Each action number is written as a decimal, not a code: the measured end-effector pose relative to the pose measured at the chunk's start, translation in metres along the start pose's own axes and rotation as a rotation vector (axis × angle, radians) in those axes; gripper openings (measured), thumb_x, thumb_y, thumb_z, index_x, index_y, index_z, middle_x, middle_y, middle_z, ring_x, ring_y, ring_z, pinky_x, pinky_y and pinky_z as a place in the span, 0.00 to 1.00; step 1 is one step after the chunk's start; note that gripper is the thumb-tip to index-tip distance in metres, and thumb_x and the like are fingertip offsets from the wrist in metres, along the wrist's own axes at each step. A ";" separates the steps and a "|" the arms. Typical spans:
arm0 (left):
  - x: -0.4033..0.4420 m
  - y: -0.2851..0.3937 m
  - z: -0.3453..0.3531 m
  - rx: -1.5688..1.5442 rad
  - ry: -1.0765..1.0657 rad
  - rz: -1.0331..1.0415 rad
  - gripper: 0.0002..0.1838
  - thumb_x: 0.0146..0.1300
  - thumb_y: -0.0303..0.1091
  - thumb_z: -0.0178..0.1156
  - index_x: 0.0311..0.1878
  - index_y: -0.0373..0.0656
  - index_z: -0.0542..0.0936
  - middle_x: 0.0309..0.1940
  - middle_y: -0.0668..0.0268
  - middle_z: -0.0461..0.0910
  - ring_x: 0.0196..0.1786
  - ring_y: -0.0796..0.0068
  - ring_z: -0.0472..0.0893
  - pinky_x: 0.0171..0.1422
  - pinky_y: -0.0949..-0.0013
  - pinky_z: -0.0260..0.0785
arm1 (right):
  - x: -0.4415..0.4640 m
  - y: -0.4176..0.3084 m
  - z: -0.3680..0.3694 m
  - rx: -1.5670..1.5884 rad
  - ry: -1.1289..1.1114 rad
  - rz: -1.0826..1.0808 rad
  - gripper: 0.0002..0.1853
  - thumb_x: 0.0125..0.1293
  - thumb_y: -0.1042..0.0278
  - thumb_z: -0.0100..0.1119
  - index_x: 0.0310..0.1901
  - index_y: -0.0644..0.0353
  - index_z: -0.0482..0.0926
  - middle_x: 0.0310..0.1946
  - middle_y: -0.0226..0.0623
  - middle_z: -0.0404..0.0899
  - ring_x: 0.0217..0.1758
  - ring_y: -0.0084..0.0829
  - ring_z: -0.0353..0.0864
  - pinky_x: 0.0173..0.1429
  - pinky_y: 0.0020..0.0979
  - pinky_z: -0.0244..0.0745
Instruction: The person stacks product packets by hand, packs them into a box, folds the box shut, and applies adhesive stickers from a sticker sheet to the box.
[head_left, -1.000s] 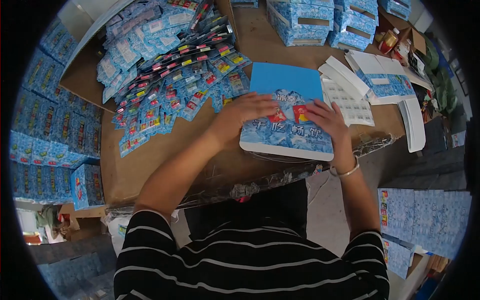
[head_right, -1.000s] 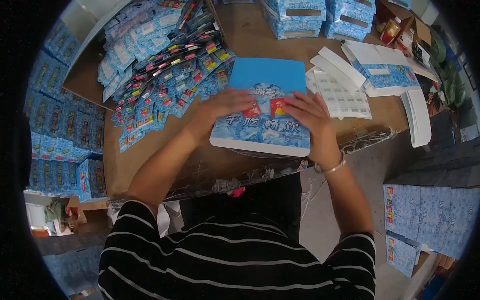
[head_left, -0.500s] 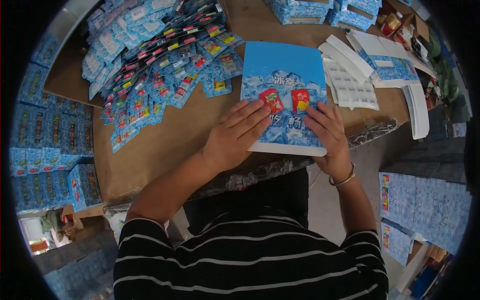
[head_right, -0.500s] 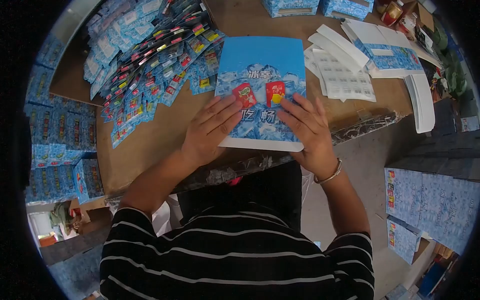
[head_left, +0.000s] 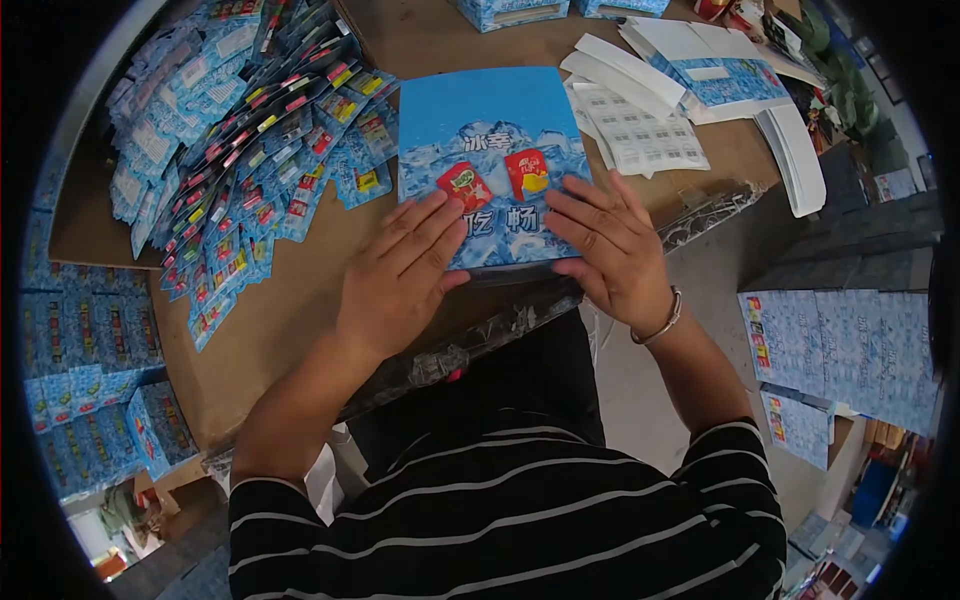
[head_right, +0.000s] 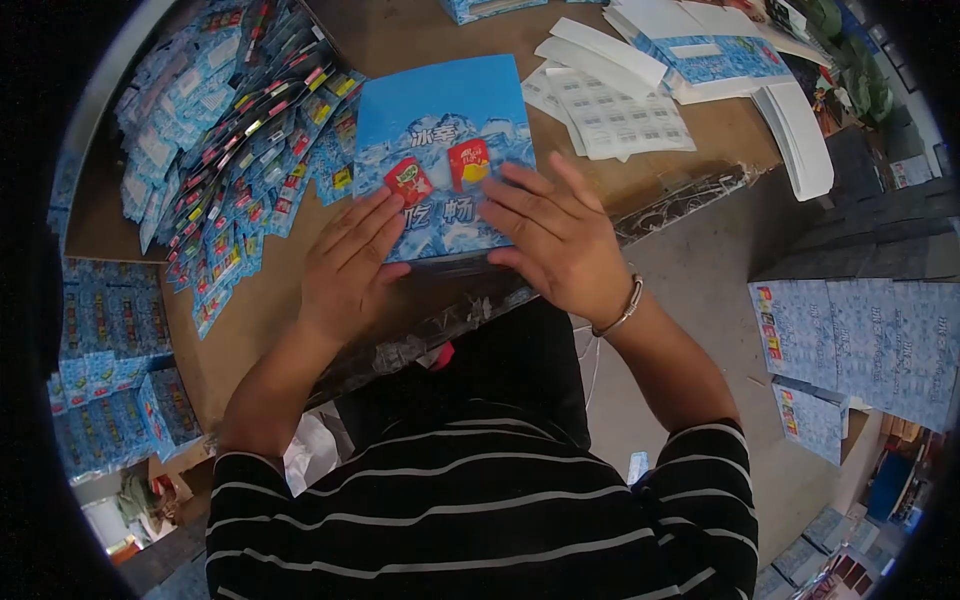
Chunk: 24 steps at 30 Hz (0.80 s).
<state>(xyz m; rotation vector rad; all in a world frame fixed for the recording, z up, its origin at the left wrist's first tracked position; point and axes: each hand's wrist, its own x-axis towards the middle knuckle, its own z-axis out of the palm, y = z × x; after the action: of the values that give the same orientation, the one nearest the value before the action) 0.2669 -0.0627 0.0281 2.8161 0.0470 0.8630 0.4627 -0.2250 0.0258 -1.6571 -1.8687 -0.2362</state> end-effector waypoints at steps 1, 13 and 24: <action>0.000 0.000 0.000 -0.007 -0.003 0.000 0.26 0.43 0.30 0.67 0.49 0.37 0.76 0.53 0.60 0.75 0.60 0.61 0.71 0.63 0.58 0.64 | 0.000 0.000 0.001 -0.001 -0.004 0.007 0.21 0.53 0.62 0.62 0.49 0.58 0.77 0.53 0.38 0.75 0.61 0.42 0.69 0.69 0.46 0.52; -0.008 -0.001 -0.005 -0.078 -0.111 -0.028 0.28 0.43 0.29 0.66 0.53 0.38 0.75 0.57 0.59 0.72 0.62 0.59 0.69 0.66 0.56 0.60 | -0.009 -0.008 0.004 0.060 0.059 0.050 0.18 0.49 0.72 0.64 0.45 0.56 0.80 0.51 0.37 0.76 0.60 0.39 0.71 0.64 0.43 0.63; -0.018 0.005 0.002 0.096 -0.116 -0.014 0.30 0.42 0.32 0.66 0.53 0.36 0.74 0.57 0.55 0.71 0.63 0.55 0.68 0.66 0.55 0.57 | -0.018 0.002 0.014 0.015 0.005 -0.014 0.16 0.55 0.66 0.61 0.47 0.53 0.79 0.53 0.33 0.76 0.62 0.35 0.69 0.70 0.47 0.45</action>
<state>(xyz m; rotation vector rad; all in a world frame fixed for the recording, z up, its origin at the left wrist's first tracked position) 0.2531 -0.0697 0.0174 2.9456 0.0927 0.7116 0.4600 -0.2320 0.0040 -1.6320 -1.8747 -0.2312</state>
